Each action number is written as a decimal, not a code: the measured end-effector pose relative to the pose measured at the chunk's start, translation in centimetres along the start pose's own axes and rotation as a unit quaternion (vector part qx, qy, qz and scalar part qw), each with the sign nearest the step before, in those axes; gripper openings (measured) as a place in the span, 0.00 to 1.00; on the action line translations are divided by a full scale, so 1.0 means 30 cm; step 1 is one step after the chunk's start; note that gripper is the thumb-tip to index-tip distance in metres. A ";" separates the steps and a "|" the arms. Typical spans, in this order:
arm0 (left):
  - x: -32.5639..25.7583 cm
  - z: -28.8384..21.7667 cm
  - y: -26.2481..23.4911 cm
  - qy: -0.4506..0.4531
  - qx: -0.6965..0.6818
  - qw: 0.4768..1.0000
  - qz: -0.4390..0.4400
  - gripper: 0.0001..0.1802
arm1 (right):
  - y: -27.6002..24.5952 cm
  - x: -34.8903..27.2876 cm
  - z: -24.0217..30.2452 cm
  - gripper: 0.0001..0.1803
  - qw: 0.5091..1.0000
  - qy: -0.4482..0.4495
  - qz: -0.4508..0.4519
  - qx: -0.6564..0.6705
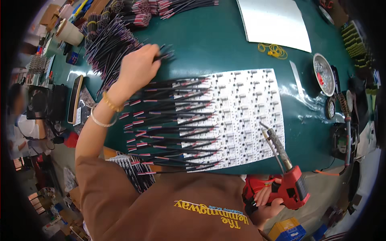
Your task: The person solders wires onto LED circuit boards using a soldering iron.
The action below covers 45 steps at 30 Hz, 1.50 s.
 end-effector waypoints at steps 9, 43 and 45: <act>0.164 0.001 -0.175 0.054 0.081 0.995 -0.024 0.14 | 0.021 0.082 -0.002 0.37 1.000 0.005 -0.016 -0.008; 0.523 -0.134 0.048 0.026 -0.147 0.948 -0.281 0.14 | 0.008 0.050 -0.010 0.31 1.000 0.003 -0.011 0.027; 0.493 -0.139 -0.025 0.024 -0.245 0.914 -0.324 0.14 | 0.007 0.050 -0.010 0.31 1.000 0.004 -0.014 0.025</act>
Point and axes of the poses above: each hand's wrist, its own x-axis towards the middle knuckle, its own y-axis out of the palm, z = x × y, the point moved 2 cm from there along x, towards the middle knuckle, and after that the axes turned 9 degrees about -y, right-handed, at the moved point
